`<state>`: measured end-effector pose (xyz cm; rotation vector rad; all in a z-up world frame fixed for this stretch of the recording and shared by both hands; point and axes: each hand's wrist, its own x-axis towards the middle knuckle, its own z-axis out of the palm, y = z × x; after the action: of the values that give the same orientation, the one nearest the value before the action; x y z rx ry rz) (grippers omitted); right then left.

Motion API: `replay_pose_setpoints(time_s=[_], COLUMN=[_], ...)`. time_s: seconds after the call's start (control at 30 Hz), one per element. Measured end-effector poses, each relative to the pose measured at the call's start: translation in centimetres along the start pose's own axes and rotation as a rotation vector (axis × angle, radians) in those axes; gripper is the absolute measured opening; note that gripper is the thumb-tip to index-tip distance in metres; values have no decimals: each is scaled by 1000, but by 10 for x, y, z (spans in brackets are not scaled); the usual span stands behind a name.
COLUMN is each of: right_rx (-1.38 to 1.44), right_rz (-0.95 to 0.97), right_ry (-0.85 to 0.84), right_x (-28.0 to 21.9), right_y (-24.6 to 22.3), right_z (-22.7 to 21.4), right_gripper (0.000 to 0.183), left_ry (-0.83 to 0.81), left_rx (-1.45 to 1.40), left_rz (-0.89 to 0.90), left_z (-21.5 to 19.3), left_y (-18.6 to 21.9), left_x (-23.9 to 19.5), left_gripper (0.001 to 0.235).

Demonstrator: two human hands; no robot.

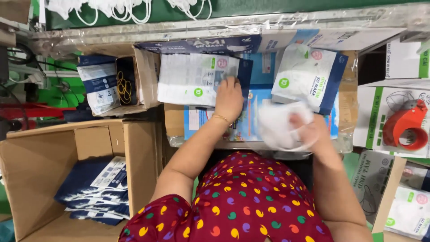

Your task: The person picks white face masks from a conveyor and places each mask into a clear plastic bag, pressing the bag closed. They also fold a cardboard box, seal it with a tape dispenser, and stack packed boxes and bags on the work table.

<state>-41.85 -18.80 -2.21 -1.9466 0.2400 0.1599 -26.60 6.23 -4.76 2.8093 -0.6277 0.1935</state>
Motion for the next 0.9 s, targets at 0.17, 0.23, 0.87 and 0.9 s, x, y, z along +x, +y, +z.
replay_pose_setpoints(time_s=[0.17,0.23,0.87,0.9], right_rx=[-214,-270,330,276], right_rz=[-305,-441,-65,-58], right_ry=[6,-3,-36,26], right_x=[0,3,12,14], right_y=[-52,-55,-53,-49], right_z=[24,32,44,45], right_gripper=[38,48,45,41], left_ry=[-63,-37,123,149], left_rx=[-3,-9,-773,-849], left_rz=[8,36,181,334], left_z=[12,16,-44,-50], left_y=[-3,-1,10,13], left_x=[-1,3,-41,-51], left_gripper=[31,35,13,19])
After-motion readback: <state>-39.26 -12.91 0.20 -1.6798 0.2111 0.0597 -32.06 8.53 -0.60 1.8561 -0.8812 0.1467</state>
